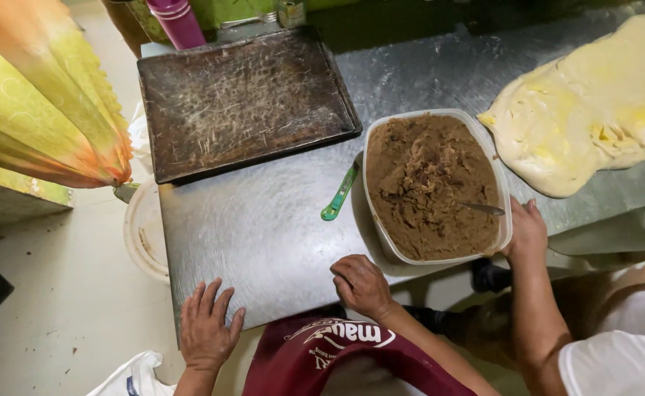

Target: Filling and sealing small dough portions with a savory mixture in a bakery.

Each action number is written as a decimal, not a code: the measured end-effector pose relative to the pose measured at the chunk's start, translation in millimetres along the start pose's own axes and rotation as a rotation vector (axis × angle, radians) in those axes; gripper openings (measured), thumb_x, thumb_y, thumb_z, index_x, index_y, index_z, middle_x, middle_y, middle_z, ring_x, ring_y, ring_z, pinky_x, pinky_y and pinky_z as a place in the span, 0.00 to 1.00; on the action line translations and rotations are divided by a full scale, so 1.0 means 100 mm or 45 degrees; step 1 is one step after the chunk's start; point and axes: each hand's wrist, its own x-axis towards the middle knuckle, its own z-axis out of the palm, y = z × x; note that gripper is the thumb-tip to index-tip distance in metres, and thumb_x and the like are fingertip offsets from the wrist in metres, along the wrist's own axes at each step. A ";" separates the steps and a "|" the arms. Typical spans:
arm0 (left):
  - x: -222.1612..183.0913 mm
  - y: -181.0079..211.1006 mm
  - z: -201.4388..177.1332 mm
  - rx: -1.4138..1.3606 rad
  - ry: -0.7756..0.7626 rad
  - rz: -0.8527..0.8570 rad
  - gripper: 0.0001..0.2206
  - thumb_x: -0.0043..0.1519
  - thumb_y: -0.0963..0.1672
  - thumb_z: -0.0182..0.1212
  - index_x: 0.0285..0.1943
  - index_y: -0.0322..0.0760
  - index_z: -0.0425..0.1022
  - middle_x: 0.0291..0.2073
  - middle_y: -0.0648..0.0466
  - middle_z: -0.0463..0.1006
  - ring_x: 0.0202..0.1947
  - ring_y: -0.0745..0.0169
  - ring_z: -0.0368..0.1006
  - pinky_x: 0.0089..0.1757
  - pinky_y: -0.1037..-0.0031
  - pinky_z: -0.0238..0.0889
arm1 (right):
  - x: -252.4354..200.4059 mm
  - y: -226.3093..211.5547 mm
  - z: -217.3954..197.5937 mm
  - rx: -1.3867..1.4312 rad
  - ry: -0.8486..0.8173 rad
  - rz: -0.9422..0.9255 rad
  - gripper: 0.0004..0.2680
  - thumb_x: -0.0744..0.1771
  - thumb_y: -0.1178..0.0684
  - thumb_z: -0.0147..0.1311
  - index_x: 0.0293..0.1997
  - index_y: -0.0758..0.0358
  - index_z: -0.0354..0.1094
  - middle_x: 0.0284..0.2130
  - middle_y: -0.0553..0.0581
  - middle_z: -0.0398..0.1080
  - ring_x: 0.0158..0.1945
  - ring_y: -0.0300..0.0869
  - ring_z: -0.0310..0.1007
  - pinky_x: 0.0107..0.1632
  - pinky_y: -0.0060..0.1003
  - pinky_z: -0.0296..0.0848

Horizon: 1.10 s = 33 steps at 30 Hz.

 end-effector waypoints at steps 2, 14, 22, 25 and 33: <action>-0.02 -0.02 0.03 -0.006 0.011 0.004 0.20 0.60 0.56 0.59 0.57 0.52 0.77 0.66 0.58 0.73 0.70 0.48 0.66 0.62 0.51 0.62 | 0.00 0.00 0.01 -0.003 -0.001 -0.004 0.07 0.67 0.58 0.56 0.47 0.65 0.74 0.41 0.59 0.74 0.45 0.53 0.72 0.48 0.45 0.75; -0.02 -0.02 0.03 -0.016 0.008 0.004 0.21 0.59 0.56 0.60 0.58 0.53 0.76 0.66 0.59 0.72 0.70 0.49 0.66 0.62 0.53 0.61 | -0.05 0.04 0.05 -0.030 -0.033 0.010 0.07 0.66 0.58 0.55 0.46 0.63 0.75 0.40 0.58 0.75 0.45 0.53 0.72 0.46 0.46 0.75; -0.05 -0.02 0.04 -0.016 -0.034 -0.013 0.21 0.60 0.57 0.58 0.59 0.53 0.76 0.67 0.59 0.71 0.71 0.50 0.63 0.64 0.52 0.60 | -0.04 0.04 0.05 -0.042 0.018 -0.049 0.07 0.65 0.59 0.56 0.45 0.64 0.74 0.39 0.59 0.75 0.43 0.53 0.72 0.44 0.44 0.75; -0.06 -0.02 0.05 -0.014 -0.012 -0.011 0.21 0.60 0.57 0.57 0.60 0.54 0.76 0.67 0.60 0.71 0.72 0.50 0.63 0.64 0.53 0.59 | -0.04 0.03 0.05 -0.055 0.049 -0.063 0.07 0.64 0.59 0.58 0.44 0.63 0.74 0.39 0.58 0.75 0.43 0.52 0.72 0.45 0.44 0.75; -0.02 -0.02 0.01 -0.056 -0.047 -0.017 0.20 0.60 0.56 0.58 0.58 0.51 0.76 0.67 0.58 0.71 0.71 0.47 0.63 0.63 0.50 0.59 | -0.03 0.02 0.05 -0.063 0.002 -0.052 0.07 0.64 0.61 0.55 0.44 0.61 0.74 0.39 0.57 0.75 0.43 0.53 0.71 0.43 0.44 0.73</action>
